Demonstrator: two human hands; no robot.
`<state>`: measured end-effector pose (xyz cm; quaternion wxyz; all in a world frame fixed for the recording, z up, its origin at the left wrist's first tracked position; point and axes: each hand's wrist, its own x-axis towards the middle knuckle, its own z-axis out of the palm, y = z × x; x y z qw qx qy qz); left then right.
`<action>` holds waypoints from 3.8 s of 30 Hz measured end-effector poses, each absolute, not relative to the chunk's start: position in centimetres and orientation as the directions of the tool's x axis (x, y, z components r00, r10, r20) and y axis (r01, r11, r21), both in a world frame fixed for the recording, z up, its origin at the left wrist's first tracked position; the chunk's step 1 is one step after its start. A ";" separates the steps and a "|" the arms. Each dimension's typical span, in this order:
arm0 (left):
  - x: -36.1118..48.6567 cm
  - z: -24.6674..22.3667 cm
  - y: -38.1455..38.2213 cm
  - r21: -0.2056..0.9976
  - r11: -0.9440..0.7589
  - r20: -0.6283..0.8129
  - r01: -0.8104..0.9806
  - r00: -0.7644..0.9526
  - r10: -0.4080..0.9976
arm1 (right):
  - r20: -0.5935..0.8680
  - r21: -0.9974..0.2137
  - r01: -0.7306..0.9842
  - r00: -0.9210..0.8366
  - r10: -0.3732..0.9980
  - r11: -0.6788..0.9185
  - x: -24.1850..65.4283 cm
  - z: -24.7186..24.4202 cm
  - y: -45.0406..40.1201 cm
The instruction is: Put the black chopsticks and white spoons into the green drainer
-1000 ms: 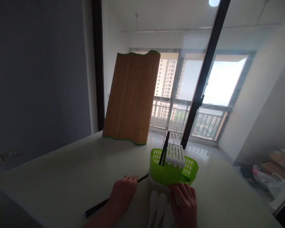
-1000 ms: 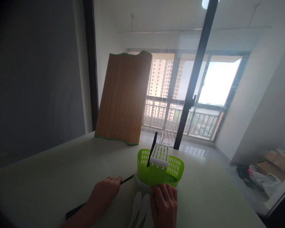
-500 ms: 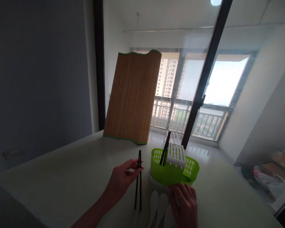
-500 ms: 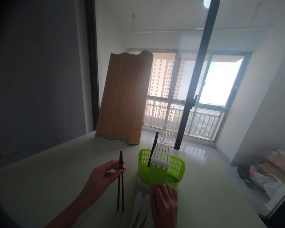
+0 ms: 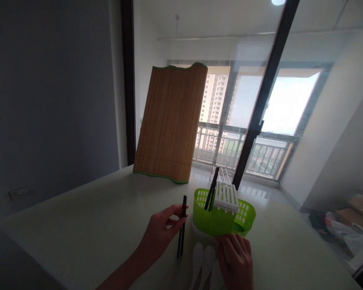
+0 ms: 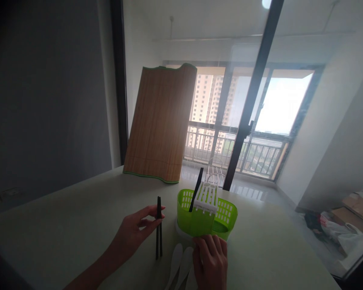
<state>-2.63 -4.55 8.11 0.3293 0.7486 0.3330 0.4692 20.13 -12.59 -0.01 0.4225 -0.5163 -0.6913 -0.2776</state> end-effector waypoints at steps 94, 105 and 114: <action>1.8 -0.8 0.2 0.806 -0.505 0.116 0.308 0.755 0.646 | 0.854 -0.051 0.949 -0.120 0.507 0.311 20.5 -1.0 -12.0; 1.6 0.1 0.3 0.757 -0.567 0.174 0.325 0.736 0.654 | 0.851 -0.093 0.946 -0.087 0.518 0.312 20.0 -0.4 -12.1; 1.0 5.7 -1.8 0.450 -0.805 0.660 0.387 0.463 0.592 | 0.809 -0.128 0.938 -0.089 0.581 0.322 18.3 -0.8 -11.7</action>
